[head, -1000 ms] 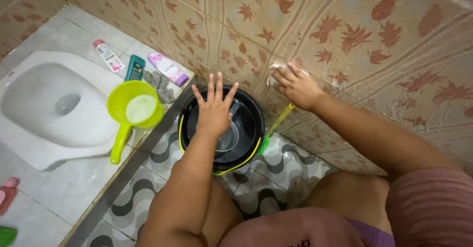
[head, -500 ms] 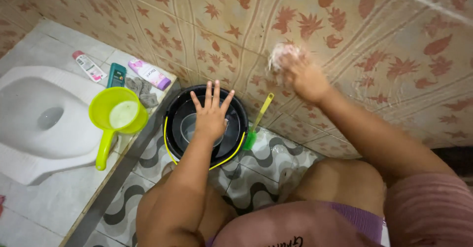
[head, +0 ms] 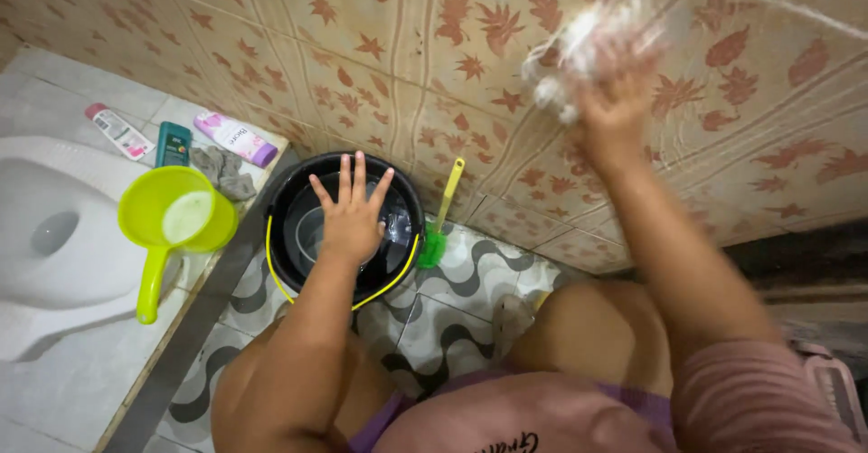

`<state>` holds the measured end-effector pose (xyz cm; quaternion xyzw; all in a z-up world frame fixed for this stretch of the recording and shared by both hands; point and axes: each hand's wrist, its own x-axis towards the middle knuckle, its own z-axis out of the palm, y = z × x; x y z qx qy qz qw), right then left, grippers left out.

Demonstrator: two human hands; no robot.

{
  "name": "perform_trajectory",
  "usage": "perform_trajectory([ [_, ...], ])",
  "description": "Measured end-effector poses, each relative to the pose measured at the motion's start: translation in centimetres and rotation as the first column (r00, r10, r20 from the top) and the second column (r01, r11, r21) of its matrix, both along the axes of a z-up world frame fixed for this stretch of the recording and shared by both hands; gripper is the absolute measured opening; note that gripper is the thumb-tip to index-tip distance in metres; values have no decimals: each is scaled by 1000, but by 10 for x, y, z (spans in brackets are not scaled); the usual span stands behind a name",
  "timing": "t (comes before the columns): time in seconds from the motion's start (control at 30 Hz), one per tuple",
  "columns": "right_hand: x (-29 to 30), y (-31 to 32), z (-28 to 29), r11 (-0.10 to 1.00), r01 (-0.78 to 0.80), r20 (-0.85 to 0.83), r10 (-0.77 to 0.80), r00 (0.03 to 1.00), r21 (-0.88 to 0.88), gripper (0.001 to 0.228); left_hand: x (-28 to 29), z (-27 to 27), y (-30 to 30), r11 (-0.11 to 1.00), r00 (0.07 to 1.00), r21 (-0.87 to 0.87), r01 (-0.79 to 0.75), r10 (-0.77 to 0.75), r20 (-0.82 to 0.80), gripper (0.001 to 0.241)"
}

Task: The person wipes a tiled bathroom wall with a white cloth, then rinses the cloth in a bucket of water and continues wiping. They also use a small pot to pour water onto a higher section of the wall and wipe it with a dark cloth.

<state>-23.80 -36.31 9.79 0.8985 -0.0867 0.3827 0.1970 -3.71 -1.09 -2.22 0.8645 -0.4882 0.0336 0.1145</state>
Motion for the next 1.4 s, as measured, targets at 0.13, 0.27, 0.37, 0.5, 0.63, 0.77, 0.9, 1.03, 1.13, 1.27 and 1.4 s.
perform_trajectory([
  [0.13, -18, 22, -117, 984, -101, -331, 145, 932, 147, 36, -7, -7, -9, 1000, 1000, 11, 10, -11, 28, 100],
  [0.27, -36, 3, -126, 981, -50, -259, 98, 961, 187, 44, -9, -5, -17, 996, 1000, 89, 13, -12, -15, 103],
  [0.37, -59, -23, -91, 979, 17, 207, -60, 976, 204, 58, -8, -7, -18, 995, 1000, 93, 21, -22, 9, 103],
  [0.5, -68, -34, -86, 955, 9, 386, -128, 914, 297, 74, -8, -14, -21, 995, 999, 97, 25, -27, 17, 102],
  [0.63, -40, -4, -127, 978, 55, -81, -39, 996, 199, 64, -10, -23, -22, 992, 999, 123, 17, -23, 42, 101],
  [0.77, -38, 7, -126, 982, -38, -130, 63, 990, 182, 67, -10, -31, -19, 998, 995, 67, 21, -27, 93, 95],
  [0.9, -92, -32, -74, 941, 212, 318, -292, 902, 262, 66, -7, -28, -21, 998, 998, 60, 21, -25, 60, 95],
  [1.03, -138, -52, -37, 913, 156, 569, -361, 739, 377, 83, -21, -12, -27, 999, 999, 44, 32, -34, 43, 97],
  [1.13, -105, -41, -60, 794, -434, 687, 29, 726, 425, 107, -42, 1, -37, 995, 994, 56, 89, -91, 52, 97],
  [1.27, -92, -4, -75, 949, -89, 121, 55, 991, 302, 59, -76, 35, -62, 981, 983, 88, 170, -176, 60, 97],
  [1.4, -138, -35, -37, 956, 34, 347, -139, 927, 292, 66, -116, 81, -112, 975, 975, 22, 220, -221, 25, 98],
])
